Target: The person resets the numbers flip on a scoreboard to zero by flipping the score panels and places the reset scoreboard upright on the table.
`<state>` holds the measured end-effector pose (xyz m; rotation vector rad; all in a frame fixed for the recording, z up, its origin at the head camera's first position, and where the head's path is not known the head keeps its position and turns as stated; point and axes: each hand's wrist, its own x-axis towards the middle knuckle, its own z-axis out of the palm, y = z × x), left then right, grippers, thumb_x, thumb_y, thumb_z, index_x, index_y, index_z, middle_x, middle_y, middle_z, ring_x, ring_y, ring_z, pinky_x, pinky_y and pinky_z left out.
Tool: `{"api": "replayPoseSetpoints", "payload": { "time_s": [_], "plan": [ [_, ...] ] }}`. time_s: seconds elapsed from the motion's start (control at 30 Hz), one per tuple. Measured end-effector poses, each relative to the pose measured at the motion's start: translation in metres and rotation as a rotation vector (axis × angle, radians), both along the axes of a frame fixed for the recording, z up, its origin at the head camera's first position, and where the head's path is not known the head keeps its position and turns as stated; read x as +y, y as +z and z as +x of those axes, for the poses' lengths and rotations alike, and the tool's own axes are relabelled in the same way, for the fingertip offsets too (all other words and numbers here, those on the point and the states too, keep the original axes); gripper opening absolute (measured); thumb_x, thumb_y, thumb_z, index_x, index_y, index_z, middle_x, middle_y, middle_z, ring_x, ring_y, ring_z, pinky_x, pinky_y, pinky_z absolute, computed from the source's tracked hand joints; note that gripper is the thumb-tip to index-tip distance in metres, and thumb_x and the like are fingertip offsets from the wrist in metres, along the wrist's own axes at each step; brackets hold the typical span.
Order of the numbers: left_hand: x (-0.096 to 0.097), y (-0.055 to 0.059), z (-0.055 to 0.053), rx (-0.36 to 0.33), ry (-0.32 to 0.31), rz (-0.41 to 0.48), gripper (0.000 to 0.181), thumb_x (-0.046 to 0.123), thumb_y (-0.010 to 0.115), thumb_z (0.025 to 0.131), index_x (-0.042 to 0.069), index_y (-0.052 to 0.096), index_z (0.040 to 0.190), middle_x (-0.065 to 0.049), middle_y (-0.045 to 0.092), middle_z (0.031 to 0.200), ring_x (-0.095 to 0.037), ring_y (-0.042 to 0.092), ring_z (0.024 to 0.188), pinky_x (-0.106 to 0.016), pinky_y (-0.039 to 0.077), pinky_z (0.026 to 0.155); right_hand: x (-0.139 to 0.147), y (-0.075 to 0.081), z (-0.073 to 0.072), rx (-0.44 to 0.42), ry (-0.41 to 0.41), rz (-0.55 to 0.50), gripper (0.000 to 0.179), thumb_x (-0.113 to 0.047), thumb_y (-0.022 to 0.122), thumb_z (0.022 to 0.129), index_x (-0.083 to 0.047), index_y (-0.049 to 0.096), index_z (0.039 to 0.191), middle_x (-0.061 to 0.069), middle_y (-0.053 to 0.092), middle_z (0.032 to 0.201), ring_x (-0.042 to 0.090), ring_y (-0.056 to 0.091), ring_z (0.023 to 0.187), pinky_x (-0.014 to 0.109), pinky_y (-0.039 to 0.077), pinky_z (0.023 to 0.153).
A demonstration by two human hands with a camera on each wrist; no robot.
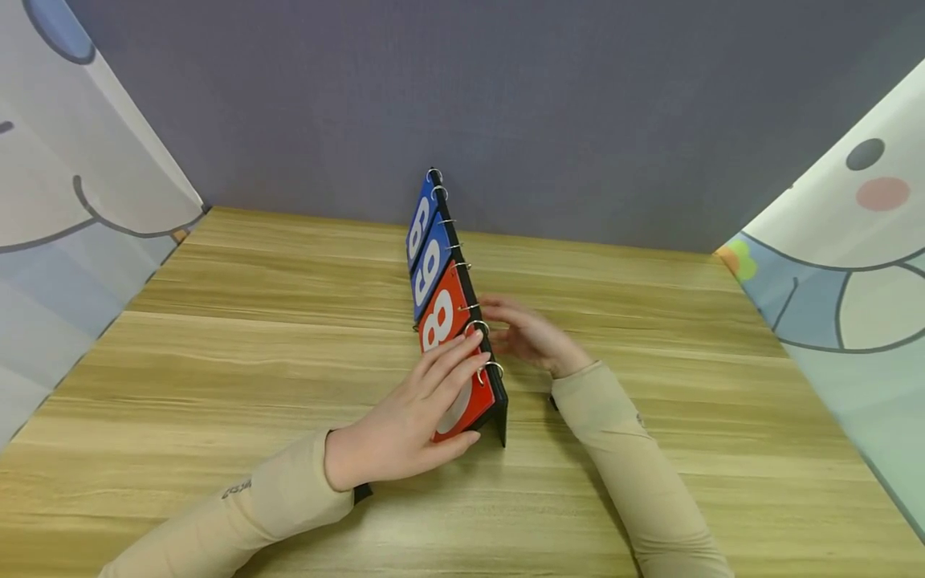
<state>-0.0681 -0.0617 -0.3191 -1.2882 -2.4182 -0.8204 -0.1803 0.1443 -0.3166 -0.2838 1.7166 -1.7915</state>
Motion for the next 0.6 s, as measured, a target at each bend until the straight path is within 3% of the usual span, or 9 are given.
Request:
{"api": "replayPoseSetpoints", "payload": {
  "time_s": [0.1, 0.23, 0.37, 0.6],
  "plan": [
    [0.000, 0.000, 0.000, 0.000, 0.001, -0.002, 0.080, 0.028, 0.069, 0.086, 0.007, 0.023, 0.147, -0.010, 0.013, 0.158, -0.026, 0.016, 0.144, -0.043, 0.028, 0.113, 0.000, 0.001, 0.000, -0.004, -0.011, -0.004, 0.054, -0.016, 0.032, 0.099, 0.003, 0.018, 0.147, 0.022, 0.033, 0.144, 0.022, 0.055, 0.106, 0.037, 0.042, 0.098],
    [0.000, 0.000, 0.000, 0.003, 0.002, -0.004, 0.080, 0.028, 0.069, 0.086, 0.007, 0.022, 0.148, -0.010, 0.013, 0.158, -0.027, 0.017, 0.143, -0.044, 0.030, 0.112, 0.003, 0.002, -0.001, 0.029, -0.062, 0.030, 0.053, -0.015, 0.038, 0.098, 0.003, 0.022, 0.146, 0.010, 0.050, 0.124, 0.011, 0.057, 0.098, 0.031, 0.042, 0.094],
    [0.000, 0.000, 0.000, 0.012, 0.000, -0.004, 0.079, 0.028, 0.068, 0.086, 0.007, 0.023, 0.147, -0.011, 0.013, 0.157, -0.029, 0.017, 0.143, -0.044, 0.029, 0.112, 0.009, 0.002, -0.007, 0.095, -0.218, 0.095, 0.047, -0.014, 0.044, 0.098, 0.004, 0.032, 0.139, 0.001, 0.051, 0.111, 0.008, 0.053, 0.094, 0.025, 0.042, 0.087],
    [0.000, 0.001, 0.000, 0.012, -0.001, -0.009, 0.080, 0.027, 0.069, 0.086, 0.006, 0.022, 0.147, -0.011, 0.013, 0.157, -0.028, 0.017, 0.143, -0.043, 0.031, 0.111, 0.019, 0.003, -0.017, 0.195, -0.507, 0.270, 0.042, -0.015, 0.055, 0.095, 0.002, 0.044, 0.132, 0.015, 0.044, 0.132, 0.016, 0.051, 0.097, 0.017, 0.046, 0.073]
  ]
}}
